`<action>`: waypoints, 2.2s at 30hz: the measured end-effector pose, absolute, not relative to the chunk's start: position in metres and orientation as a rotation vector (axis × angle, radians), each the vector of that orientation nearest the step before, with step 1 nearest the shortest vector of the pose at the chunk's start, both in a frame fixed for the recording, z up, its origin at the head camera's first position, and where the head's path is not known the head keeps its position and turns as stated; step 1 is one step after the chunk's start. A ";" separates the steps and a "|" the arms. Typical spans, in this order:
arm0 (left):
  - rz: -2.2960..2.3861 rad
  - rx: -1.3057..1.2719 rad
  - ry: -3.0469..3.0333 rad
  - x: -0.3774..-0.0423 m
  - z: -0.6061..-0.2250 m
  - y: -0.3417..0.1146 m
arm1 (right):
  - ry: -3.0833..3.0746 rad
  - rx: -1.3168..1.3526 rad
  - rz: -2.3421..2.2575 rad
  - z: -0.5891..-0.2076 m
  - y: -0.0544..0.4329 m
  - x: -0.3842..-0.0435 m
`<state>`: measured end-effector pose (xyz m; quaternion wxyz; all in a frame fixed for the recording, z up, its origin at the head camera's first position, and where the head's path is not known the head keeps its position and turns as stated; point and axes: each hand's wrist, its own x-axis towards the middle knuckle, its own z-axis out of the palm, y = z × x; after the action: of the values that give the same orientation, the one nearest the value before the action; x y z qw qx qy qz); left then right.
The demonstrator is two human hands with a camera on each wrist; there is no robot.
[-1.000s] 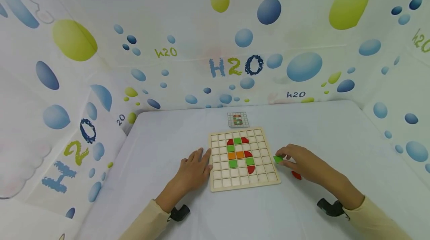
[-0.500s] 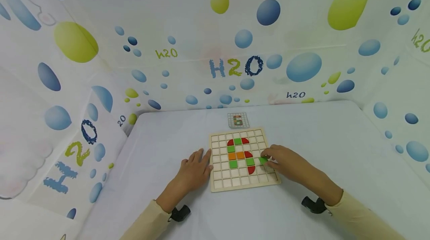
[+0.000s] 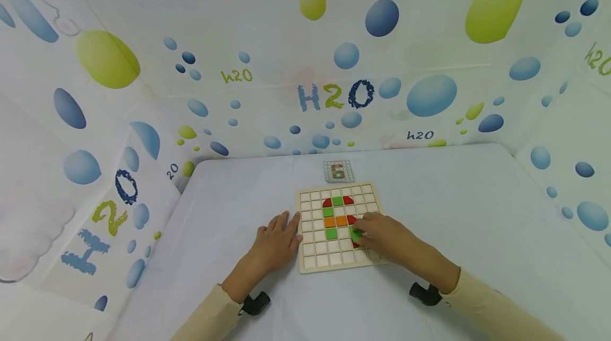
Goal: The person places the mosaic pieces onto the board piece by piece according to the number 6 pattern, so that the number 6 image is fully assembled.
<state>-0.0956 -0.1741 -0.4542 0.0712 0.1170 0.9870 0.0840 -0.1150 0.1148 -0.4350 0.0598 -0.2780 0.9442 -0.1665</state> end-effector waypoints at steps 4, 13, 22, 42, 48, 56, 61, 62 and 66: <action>0.249 0.356 2.969 -0.096 -0.454 -0.175 | 2.858 -0.938 -0.495 -0.437 0.107 -0.114; 0.275 0.360 2.970 -0.097 -0.454 -0.175 | 2.892 -0.976 -0.377 -0.444 0.096 -0.113; 0.262 0.351 2.962 -0.097 -0.457 -0.176 | 2.953 -1.003 -0.172 -0.446 0.085 -0.112; 0.243 0.365 2.970 -0.096 -0.456 -0.177 | 2.969 -1.029 -0.068 -0.441 0.078 -0.105; 0.252 0.361 2.962 -0.097 -0.456 -0.177 | 2.965 -1.029 -0.055 -0.440 0.077 -0.106; 0.238 0.358 2.959 -0.098 -0.457 -0.176 | 2.944 -0.999 -0.060 -0.439 0.076 -0.107; 0.236 0.351 2.957 -0.097 -0.456 -0.176 | 2.943 -0.982 -0.078 -0.439 0.076 -0.106; 0.237 0.350 2.957 -0.097 -0.457 -0.176 | 2.943 -0.975 -0.084 -0.439 0.076 -0.107; 0.227 0.347 2.955 -0.096 -0.456 -0.176 | 2.946 -0.945 -0.119 -0.441 0.076 -0.107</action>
<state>-0.0965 -0.1757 -0.4561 0.0788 0.1160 0.9872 0.0759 -0.1072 0.0756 -0.4412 0.0228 -0.3052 0.9512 -0.0384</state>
